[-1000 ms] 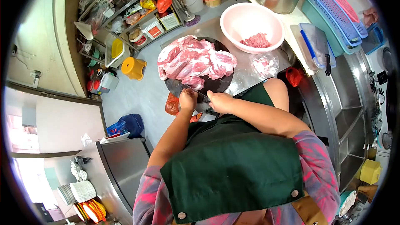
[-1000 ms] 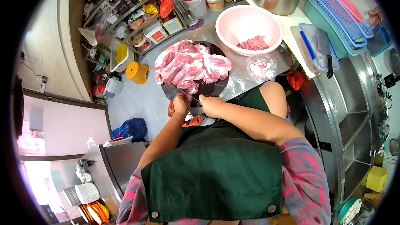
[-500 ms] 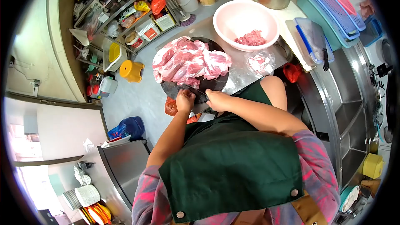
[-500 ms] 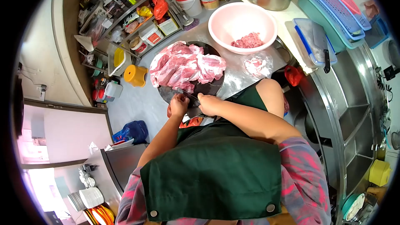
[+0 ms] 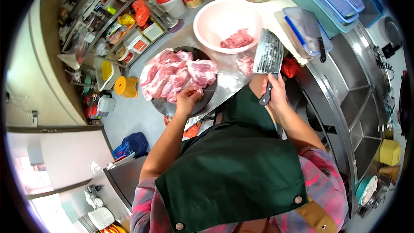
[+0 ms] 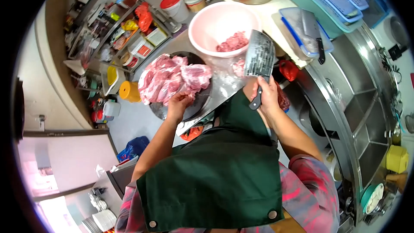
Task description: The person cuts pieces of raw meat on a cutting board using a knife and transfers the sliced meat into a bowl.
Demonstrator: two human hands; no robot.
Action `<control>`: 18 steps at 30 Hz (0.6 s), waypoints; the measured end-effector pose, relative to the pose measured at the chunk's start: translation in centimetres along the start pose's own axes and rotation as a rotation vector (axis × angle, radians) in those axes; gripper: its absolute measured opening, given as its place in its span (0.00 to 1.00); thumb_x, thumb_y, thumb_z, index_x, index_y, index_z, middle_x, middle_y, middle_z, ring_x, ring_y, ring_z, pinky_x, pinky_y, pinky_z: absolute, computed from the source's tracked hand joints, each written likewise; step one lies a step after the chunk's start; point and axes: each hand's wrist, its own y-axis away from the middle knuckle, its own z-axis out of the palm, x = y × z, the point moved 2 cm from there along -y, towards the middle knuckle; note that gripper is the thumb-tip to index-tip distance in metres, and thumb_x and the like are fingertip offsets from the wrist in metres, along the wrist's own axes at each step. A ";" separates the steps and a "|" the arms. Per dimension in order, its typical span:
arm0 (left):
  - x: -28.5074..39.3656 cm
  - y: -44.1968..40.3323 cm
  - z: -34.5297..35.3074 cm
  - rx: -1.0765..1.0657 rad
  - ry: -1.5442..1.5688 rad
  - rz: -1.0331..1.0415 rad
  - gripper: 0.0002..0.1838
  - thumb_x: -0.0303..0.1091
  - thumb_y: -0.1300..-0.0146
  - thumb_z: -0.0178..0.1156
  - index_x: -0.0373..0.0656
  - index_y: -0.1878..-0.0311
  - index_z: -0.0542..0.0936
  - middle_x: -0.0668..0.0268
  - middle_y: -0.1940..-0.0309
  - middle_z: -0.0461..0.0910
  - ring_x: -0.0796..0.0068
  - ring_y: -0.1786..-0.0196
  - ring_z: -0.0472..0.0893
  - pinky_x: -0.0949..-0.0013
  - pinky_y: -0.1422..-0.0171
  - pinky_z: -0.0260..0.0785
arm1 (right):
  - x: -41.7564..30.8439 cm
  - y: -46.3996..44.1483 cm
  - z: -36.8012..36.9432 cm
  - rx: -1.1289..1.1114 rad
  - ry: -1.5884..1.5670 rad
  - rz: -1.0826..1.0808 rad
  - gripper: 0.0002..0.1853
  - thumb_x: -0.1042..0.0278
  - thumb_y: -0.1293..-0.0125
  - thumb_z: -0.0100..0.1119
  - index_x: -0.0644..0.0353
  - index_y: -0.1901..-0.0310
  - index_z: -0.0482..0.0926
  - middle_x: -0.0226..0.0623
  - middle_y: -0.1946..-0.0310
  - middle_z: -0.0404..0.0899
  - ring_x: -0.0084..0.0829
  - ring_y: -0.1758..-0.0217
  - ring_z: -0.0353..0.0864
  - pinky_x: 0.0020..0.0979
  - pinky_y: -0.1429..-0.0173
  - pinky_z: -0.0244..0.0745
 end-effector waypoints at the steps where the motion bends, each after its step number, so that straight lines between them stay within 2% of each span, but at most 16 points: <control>1: 1.1 -0.7 1.9 0.025 0.032 -0.096 0.06 0.27 0.36 0.58 0.36 0.59 0.79 0.64 0.65 0.81 0.78 0.64 0.78 0.77 0.57 0.72 | 0.1 -0.3 -1.6 0.048 -0.057 -0.012 0.07 0.65 0.31 0.51 0.55 0.60 0.65 0.32 0.80 0.70 0.26 0.83 0.69 0.27 0.79 0.68; 4: 3.3 -3.7 6.6 0.005 -0.050 -0.108 0.08 0.26 0.37 0.58 0.35 0.56 0.78 0.65 0.64 0.80 0.78 0.64 0.78 0.76 0.57 0.73 | 0.5 0.3 -4.9 0.137 -0.176 -0.005 0.08 0.62 0.31 0.49 0.55 0.62 0.64 0.33 0.80 0.70 0.26 0.83 0.67 0.28 0.78 0.66; 6: 3.6 -6.1 9.4 -0.091 -0.193 -0.008 0.17 0.17 0.43 0.54 0.31 0.49 0.74 0.63 0.59 0.78 0.75 0.58 0.78 0.75 0.50 0.71 | 0.7 1.3 -6.3 0.144 -0.197 -0.024 0.07 0.63 0.31 0.48 0.55 0.61 0.64 0.33 0.80 0.70 0.26 0.82 0.67 0.28 0.78 0.66; 8: 2.4 -9.3 12.0 -0.162 -0.035 -0.002 0.24 0.12 0.46 0.51 0.32 0.44 0.71 0.61 0.54 0.76 0.71 0.53 0.76 0.72 0.47 0.70 | 0.6 1.6 -7.2 0.151 -0.202 -0.018 0.06 0.64 0.31 0.47 0.55 0.61 0.64 0.33 0.80 0.70 0.27 0.83 0.67 0.28 0.79 0.67; 11: 1.6 -11.8 15.9 -0.220 0.199 -0.125 0.28 0.10 0.47 0.49 0.34 0.40 0.67 0.59 0.50 0.72 0.68 0.48 0.74 0.68 0.46 0.70 | 0.2 1.6 -7.9 0.176 -0.201 0.011 0.05 0.65 0.31 0.47 0.55 0.60 0.64 0.34 0.81 0.70 0.27 0.84 0.68 0.29 0.80 0.68; 14: -1.3 -14.2 17.3 -0.138 0.149 -0.219 0.28 0.10 0.47 0.49 0.35 0.40 0.66 0.56 0.47 0.69 0.65 0.43 0.71 0.66 0.46 0.71 | 0.0 1.2 -8.5 0.194 -0.196 0.012 0.06 0.65 0.31 0.47 0.55 0.60 0.64 0.33 0.81 0.70 0.27 0.85 0.68 0.29 0.80 0.68; 15: -3.5 -15.8 16.7 -0.087 0.056 -0.182 0.23 0.13 0.47 0.54 0.35 0.46 0.69 0.57 0.53 0.72 0.67 0.49 0.76 0.67 0.51 0.74 | 0.0 1.0 -8.7 0.206 -0.203 0.017 0.06 0.65 0.31 0.47 0.55 0.60 0.64 0.33 0.81 0.70 0.27 0.85 0.67 0.29 0.80 0.68; 18: -4.7 -16.6 17.0 0.074 -0.127 -0.177 0.20 0.17 0.49 0.62 0.36 0.52 0.71 0.61 0.61 0.76 0.70 0.60 0.79 0.71 0.60 0.76 | 0.2 0.7 -9.3 0.229 -0.199 0.040 0.06 0.63 0.30 0.46 0.53 0.60 0.63 0.34 0.81 0.69 0.28 0.84 0.65 0.29 0.81 0.63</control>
